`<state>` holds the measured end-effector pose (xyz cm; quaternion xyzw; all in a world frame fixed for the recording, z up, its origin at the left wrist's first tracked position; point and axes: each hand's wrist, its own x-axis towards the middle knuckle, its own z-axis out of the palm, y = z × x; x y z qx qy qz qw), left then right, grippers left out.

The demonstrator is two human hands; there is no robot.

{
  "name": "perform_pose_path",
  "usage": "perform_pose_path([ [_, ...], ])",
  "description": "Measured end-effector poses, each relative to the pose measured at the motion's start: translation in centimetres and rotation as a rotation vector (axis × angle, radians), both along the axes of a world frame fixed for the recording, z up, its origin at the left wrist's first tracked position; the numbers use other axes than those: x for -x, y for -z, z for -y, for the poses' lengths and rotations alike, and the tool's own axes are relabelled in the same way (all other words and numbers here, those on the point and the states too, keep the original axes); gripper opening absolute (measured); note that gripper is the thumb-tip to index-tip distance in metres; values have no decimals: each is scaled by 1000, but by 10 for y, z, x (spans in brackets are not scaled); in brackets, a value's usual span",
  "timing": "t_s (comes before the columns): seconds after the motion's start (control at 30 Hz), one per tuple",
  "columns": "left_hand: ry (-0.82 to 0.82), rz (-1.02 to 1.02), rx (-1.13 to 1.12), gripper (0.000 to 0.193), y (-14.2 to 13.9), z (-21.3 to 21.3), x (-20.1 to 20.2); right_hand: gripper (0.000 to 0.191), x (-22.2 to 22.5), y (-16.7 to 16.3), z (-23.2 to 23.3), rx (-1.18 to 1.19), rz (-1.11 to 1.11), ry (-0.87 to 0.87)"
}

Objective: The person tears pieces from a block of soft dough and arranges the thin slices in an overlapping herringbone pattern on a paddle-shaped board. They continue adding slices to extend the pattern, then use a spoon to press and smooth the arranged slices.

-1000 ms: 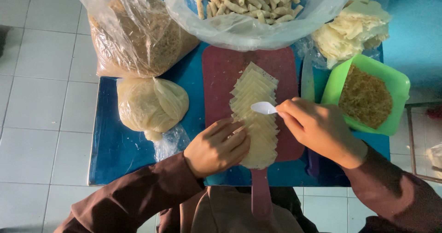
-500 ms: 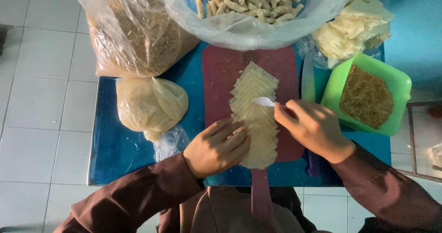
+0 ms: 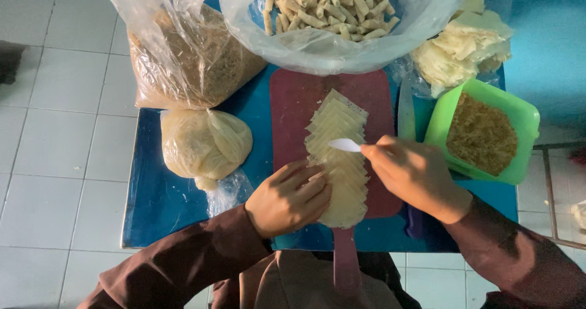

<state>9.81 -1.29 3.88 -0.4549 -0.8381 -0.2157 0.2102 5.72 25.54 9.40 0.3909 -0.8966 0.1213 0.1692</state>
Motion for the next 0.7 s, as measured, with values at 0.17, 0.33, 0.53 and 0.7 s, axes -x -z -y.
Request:
perform_pose_path([
  [0.17, -2, 11, -27, 36, 1, -1, -1, 29, -3, 9, -4, -154, -96, -26],
  [0.33, -6, 27, -27, 34, 0, 1, -1, 27, 2, 9, -6, -135, -104, 20],
  [0.53, 6, 12, -17, 37, 1, -1, -1, 34, -15, 2, -18, -52, -1, -56],
  [0.7, 0, 6, -16, 39, 1, -1, -2, 34, -23, 15, -16, -98, -32, -73],
])
